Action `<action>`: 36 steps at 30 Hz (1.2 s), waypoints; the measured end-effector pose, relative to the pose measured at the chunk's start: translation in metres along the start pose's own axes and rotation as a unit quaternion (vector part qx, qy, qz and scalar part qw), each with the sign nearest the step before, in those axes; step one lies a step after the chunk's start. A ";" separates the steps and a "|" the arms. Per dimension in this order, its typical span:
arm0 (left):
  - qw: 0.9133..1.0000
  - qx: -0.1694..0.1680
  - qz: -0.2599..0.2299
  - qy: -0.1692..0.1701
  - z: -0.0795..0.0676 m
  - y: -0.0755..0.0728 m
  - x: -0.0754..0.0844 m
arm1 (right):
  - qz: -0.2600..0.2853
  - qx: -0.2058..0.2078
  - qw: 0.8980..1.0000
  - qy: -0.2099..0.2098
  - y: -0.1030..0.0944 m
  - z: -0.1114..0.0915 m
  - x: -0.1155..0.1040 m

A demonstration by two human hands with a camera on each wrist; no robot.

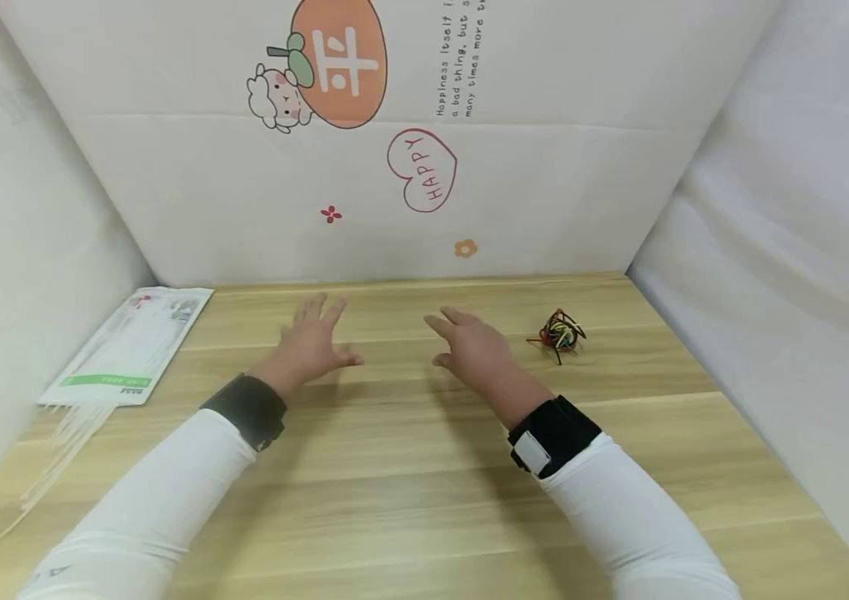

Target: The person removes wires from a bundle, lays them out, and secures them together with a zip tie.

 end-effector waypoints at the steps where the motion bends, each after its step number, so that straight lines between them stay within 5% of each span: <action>1: 1.000 0.001 -0.008 0.005 0.002 0.001 0.005 | 0.000 0.008 1.000 -0.010 -0.002 -0.004 0.000; 9: 0.997 -0.002 -0.046 0.057 0.018 0.014 0.049 | 0.011 0.086 0.991 -0.102 -0.021 -0.037 0.000; 19: 0.992 -0.025 -0.061 0.106 0.052 0.047 0.116 | -0.013 0.192 0.956 -0.222 -0.043 -0.084 0.012; 29: 0.987 -0.013 -0.041 0.157 0.078 0.075 0.198 | -0.020 0.233 0.932 -0.277 -0.057 -0.118 0.017; 36: 0.986 -0.008 -0.010 0.165 0.089 0.081 0.242 | -0.026 0.238 0.933 -0.269 -0.065 -0.131 0.023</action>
Point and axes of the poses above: each hand's wrist, its own z-axis towards the middle knuckle, its own y-axis out of the palm, x = y × z, the point moved 5 cm from there along z, towards the middle knuckle, and after that the axes turned 12 degrees about z, right-handed, at the moved point
